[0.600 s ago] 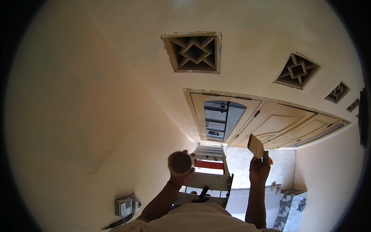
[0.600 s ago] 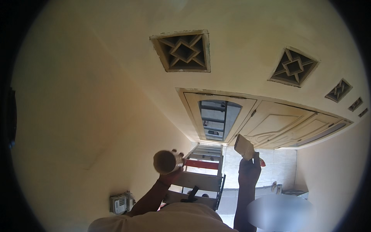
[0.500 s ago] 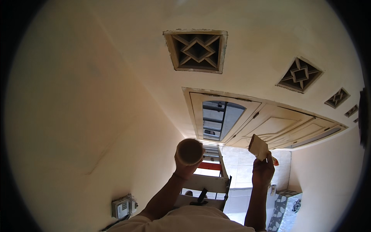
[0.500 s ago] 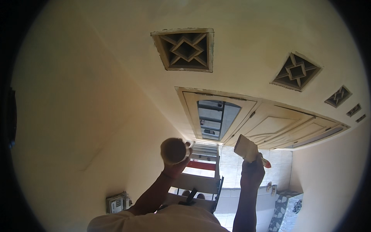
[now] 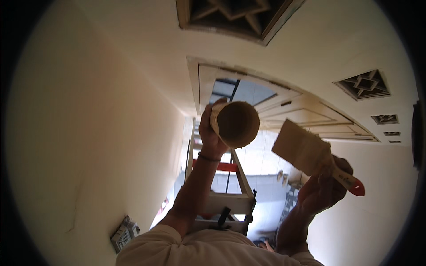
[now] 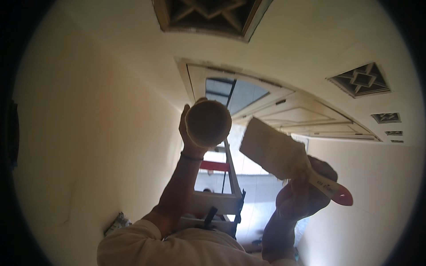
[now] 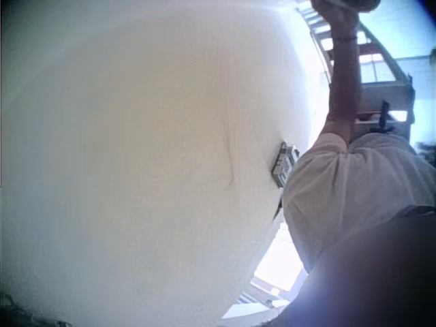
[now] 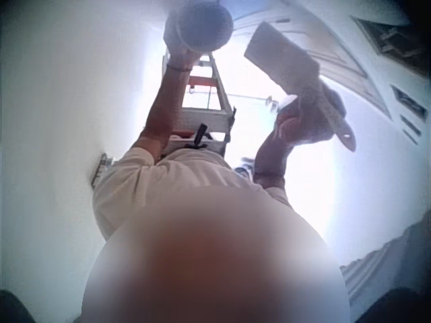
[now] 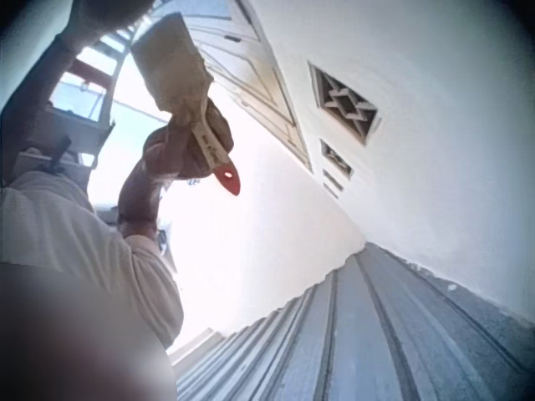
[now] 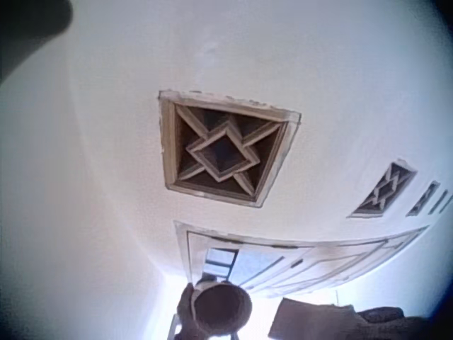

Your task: The person stands on a ladder and paints the ceiling with a brush, repeatedly dipping the brush into a container to reload paint. The ceiling has decorative square vents and a skylight. The person works methodically across the ceiling surface.

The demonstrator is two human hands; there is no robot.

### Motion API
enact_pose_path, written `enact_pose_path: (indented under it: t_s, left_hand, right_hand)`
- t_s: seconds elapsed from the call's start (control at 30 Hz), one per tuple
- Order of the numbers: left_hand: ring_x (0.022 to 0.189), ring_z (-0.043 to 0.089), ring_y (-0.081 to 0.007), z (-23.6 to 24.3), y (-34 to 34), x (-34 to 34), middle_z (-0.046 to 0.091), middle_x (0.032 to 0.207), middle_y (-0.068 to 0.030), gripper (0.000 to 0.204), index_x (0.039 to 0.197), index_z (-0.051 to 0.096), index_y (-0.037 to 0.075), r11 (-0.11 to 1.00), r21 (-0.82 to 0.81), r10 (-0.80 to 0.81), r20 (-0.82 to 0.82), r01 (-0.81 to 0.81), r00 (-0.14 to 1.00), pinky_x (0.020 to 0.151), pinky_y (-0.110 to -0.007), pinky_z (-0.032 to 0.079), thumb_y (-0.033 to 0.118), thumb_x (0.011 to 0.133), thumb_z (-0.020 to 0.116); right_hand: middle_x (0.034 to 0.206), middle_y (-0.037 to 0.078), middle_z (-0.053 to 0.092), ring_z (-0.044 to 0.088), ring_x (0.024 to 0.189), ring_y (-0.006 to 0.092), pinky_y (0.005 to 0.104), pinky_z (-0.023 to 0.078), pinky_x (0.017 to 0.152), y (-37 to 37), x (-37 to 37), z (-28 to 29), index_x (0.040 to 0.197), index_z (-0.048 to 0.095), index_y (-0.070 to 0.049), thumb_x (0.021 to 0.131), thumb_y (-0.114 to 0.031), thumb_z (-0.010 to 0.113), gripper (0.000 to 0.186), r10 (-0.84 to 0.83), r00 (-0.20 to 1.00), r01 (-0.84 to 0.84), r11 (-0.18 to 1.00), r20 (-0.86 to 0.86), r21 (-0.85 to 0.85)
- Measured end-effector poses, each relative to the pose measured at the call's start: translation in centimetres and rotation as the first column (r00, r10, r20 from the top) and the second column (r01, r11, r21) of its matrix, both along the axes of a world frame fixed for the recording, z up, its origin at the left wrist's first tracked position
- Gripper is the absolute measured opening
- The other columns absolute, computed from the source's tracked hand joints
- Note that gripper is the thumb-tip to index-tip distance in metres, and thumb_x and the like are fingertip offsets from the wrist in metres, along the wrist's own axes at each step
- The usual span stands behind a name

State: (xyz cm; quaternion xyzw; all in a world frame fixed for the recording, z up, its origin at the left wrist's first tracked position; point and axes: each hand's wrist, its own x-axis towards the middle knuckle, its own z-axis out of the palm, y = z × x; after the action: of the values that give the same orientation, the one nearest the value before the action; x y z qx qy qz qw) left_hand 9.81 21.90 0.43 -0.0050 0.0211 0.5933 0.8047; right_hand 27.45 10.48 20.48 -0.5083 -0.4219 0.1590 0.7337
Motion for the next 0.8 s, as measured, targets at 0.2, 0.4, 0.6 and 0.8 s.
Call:
enact_pose_path:
  t_s: [0.2,0.4,0.6,0.8]
  left_hand:
    - [0.117,0.067,-0.0334,-2.4,-0.8,-0.4,0.066,0.125,-0.0225,0.050,0.137,0.052,-0.003,0.998,-0.014,0.066,0.046,-0.065,0.997,0.101,-0.047,0.058,0.038,0.110,0.043]
    - [0.117,0.067,-0.0322,-3.2,0.0,-0.3,0.066,0.125,-0.0216,0.048,0.138,0.051,-0.003,0.997,-0.033,0.067,0.097,-0.064,0.993,0.102,-0.045,0.057,0.035,0.110,0.046]
    - [0.117,0.066,-0.0303,-2.9,-0.4,-0.3,0.066,0.123,-0.0195,0.047,0.138,0.052,-0.002,0.996,-0.058,0.075,0.018,-0.074,0.997,0.103,-0.043,0.055,0.035,0.109,0.047]
    - [0.117,0.065,-0.0293,-1.6,-0.7,-0.1,0.066,0.122,-0.0180,0.046,0.136,0.052,-0.001,0.993,-0.088,0.074,-0.045,-0.078,0.996,0.103,-0.042,0.054,0.034,0.107,0.053]
  right_hand:
    - [0.102,0.017,0.067,0.068,0.095,0.0273,0.0384,0.058,0.085,3.9,-2.9,-1.2,0.110,0.063,0.010,0.086,0.000,0.075,0.028,0.215,0.887,-0.201,0.977,0.409,-0.076]
    - [0.097,0.016,0.072,0.071,0.087,0.0252,0.0339,0.058,0.079,6.0,-5.1,-2.8,0.104,0.069,0.007,0.078,0.003,0.085,0.030,0.337,0.835,-0.244,0.935,0.435,-0.257]
    - [0.099,0.013,0.075,0.074,0.084,0.0198,0.0289,0.060,0.076,7.9,-5.4,-5.3,0.105,0.075,0.002,0.082,0.004,0.082,0.024,0.450,0.757,-0.314,0.887,0.474,-0.339]
    - [0.098,0.015,0.076,0.076,0.085,0.0196,0.0287,0.062,0.072,7.9,-6.0,-6.4,0.108,0.073,0.003,0.085,0.000,0.081,0.024,0.524,0.789,-0.343,0.808,0.320,-0.478]
